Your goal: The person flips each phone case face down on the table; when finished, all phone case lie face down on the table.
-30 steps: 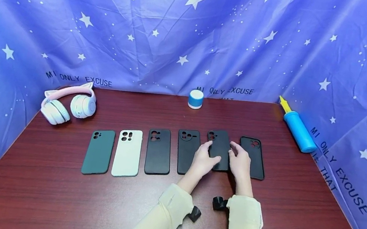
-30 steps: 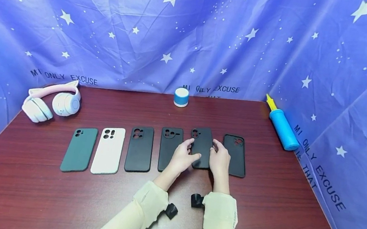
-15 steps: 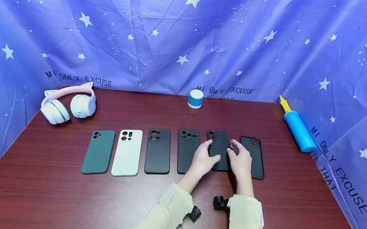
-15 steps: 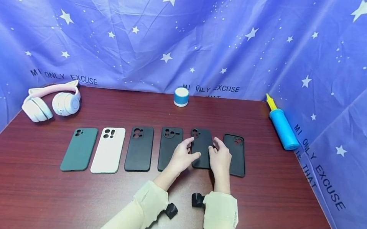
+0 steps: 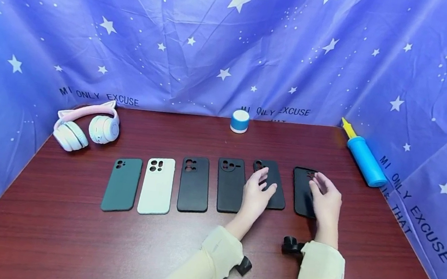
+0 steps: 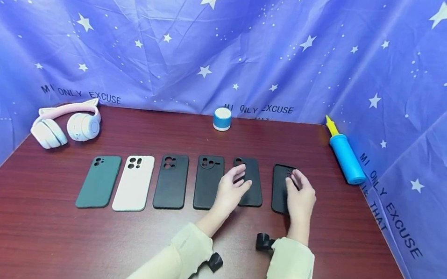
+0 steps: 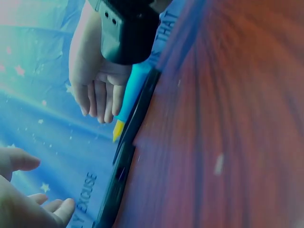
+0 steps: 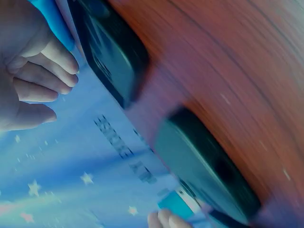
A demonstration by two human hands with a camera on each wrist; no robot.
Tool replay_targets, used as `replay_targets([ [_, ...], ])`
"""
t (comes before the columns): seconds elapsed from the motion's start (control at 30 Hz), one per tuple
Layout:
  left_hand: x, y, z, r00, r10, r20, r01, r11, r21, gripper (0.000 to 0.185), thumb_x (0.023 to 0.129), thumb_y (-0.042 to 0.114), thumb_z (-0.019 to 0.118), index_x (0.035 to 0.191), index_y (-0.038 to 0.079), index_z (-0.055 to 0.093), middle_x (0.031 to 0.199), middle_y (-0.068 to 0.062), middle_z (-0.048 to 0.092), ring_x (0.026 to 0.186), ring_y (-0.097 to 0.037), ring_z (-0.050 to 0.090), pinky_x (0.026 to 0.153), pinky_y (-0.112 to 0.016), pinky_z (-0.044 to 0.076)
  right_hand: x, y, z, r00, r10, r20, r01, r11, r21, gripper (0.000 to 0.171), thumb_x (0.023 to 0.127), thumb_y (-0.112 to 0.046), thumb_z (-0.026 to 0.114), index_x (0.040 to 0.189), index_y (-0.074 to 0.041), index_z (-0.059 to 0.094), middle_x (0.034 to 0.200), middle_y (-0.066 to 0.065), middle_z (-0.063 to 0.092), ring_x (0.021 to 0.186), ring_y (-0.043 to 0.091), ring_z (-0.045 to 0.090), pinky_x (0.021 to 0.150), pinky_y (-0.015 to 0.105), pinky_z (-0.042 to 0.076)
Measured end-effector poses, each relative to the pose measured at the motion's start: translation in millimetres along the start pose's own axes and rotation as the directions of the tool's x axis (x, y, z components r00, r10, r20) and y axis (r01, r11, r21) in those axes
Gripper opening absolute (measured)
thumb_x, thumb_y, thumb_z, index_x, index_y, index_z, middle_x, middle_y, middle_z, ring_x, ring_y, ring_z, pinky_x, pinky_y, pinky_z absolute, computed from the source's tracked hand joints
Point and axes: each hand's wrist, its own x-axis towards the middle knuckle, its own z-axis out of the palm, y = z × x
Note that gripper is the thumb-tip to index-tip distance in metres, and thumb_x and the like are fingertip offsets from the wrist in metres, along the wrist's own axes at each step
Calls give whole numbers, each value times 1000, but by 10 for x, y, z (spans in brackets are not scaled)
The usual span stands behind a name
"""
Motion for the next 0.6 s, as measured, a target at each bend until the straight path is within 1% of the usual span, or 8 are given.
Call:
replay_targets([
  [0.07,-9,10,62,1000,6,0,-6,1000,-25,48,90,7,63,136,1,52,135,-16,58,124,-29,58,102,-33,51,25,45,-76,999,34,-23,-34,999,0,44,98,-18,56,140,-8,52,138,9,58,127,15,56,86,0,42],
  [0.13,-20,21,125,1000,15,10,-15,999,-37,46,90,6,63,135,2,54,134,-16,59,123,-28,59,101,-33,51,48,88,-136,998,60,-36,-60,998,2,45,98,-21,56,140,-8,51,139,10,57,123,5,58,82,-2,41],
  [0.27,-38,31,236,998,27,57,-25,999,-36,46,89,5,65,134,2,54,133,-18,58,123,-29,59,100,-34,52,82,166,-210,994,101,-48,-102,994,-25,45,97,-24,56,140,-8,52,139,12,56,100,-17,56,79,-1,40],
  [0.37,-38,35,295,995,25,94,-25,1000,-2,48,88,5,66,135,1,53,134,-18,57,122,-29,59,98,-32,53,97,197,-238,991,128,-40,-131,989,-69,45,97,-23,56,139,-8,53,138,11,57,85,-24,47,79,1,38],
  [0.43,-28,33,322,992,17,126,-21,999,34,51,88,6,67,136,0,52,135,-17,56,122,-30,59,97,-31,53,105,215,-241,991,133,-24,-135,986,-101,44,97,-22,57,139,-7,53,137,12,58,79,-27,43,86,7,43],
  [0.5,-22,37,344,987,-17,162,5,997,74,54,88,8,67,138,1,50,138,-15,55,121,-30,60,97,-30,54,113,228,-241,992,127,-8,-127,983,-131,44,96,-21,58,138,-5,54,135,13,60,76,-27,44,97,17,46],
  [0.57,-16,28,364,978,-49,200,28,994,108,57,87,10,68,140,1,48,139,-15,54,120,-31,61,97,-30,54,125,254,-235,995,95,-10,-95,982,-165,43,95,-19,61,135,-3,56,131,16,61,77,-26,49,110,29,40],
  [0.6,-14,23,374,973,-69,218,43,992,120,58,87,11,68,141,2,47,139,-15,54,120,-32,61,97,-31,54,130,265,-232,997,76,-11,-77,981,-178,43,94,-17,62,133,-1,57,129,17,62,81,-21,56,115,36,34],
])
